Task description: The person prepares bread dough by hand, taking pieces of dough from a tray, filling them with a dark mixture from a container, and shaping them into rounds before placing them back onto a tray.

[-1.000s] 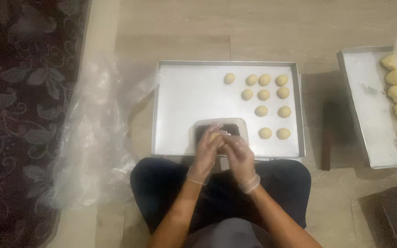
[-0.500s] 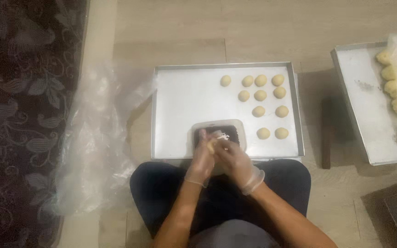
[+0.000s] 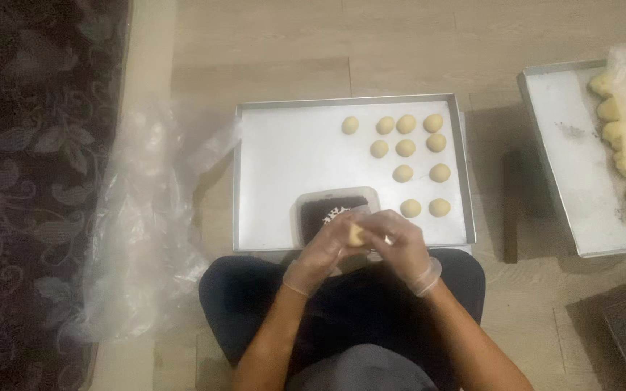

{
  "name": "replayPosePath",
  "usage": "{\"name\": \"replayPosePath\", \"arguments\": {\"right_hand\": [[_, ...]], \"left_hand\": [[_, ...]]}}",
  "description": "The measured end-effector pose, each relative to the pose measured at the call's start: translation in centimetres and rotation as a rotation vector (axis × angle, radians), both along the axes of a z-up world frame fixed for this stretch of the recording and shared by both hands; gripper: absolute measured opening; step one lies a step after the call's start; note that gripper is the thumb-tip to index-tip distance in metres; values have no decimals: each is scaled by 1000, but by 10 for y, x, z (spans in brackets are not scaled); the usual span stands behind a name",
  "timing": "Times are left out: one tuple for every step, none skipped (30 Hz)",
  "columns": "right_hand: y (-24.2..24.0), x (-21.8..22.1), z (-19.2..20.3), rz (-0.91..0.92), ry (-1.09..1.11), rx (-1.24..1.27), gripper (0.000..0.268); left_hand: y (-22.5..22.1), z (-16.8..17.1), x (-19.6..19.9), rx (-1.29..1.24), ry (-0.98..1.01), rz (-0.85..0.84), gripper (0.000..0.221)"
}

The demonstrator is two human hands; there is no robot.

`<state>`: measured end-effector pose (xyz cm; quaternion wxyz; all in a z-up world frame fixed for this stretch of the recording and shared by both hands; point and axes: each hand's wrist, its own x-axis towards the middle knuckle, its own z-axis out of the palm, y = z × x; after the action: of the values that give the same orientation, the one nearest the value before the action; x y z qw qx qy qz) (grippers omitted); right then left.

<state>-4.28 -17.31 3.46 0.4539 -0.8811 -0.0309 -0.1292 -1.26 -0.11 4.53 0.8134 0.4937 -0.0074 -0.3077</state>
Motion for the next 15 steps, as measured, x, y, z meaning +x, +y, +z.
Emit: {"name": "replayPosePath", "arguments": {"right_hand": [[-3,0,1,-79,124,212,19],[-6,1,1,-152,247,426,16],[-4,2,-2,-151,245,428,16],[-2,1,-7,-153,349,720,20],[1,1,-11,-152,451,1012,25],[-1,2,-11,-152,451,1014,25],[-3,3,-11,-86,561,1053,28],[-4,4,-11,-16,674,1091,32],[6,-1,6,-13,676,1092,32],[15,-5,23,-76,591,1143,47],[23,-10,41,-140,505,1192,67],[20,-11,37,-138,505,1191,67],[16,-12,32,-196,438,1021,57],[13,-15,27,-251,374,854,47],[5,-19,-1,-250,376,856,47]], "left_hand": [[-2,-9,-2,-75,5,20,54],[-3,-18,-4,-149,10,43,63],[0,-10,-1,-147,7,43,63],[2,-2,1,84,-232,-63,80],[4,5,2,317,-469,-170,97],[3,9,2,318,-469,-171,97],[2,14,2,332,-508,-114,88],[2,18,2,347,-544,-55,80],[2,12,1,350,-543,-53,80],[0,5,1,421,-597,51,72],[-1,-1,1,491,-650,155,65],[-1,-1,2,491,-651,157,65],[-2,-1,4,473,-639,100,63],[-1,-2,4,458,-624,41,61],[-1,-7,3,460,-622,41,61]]}}
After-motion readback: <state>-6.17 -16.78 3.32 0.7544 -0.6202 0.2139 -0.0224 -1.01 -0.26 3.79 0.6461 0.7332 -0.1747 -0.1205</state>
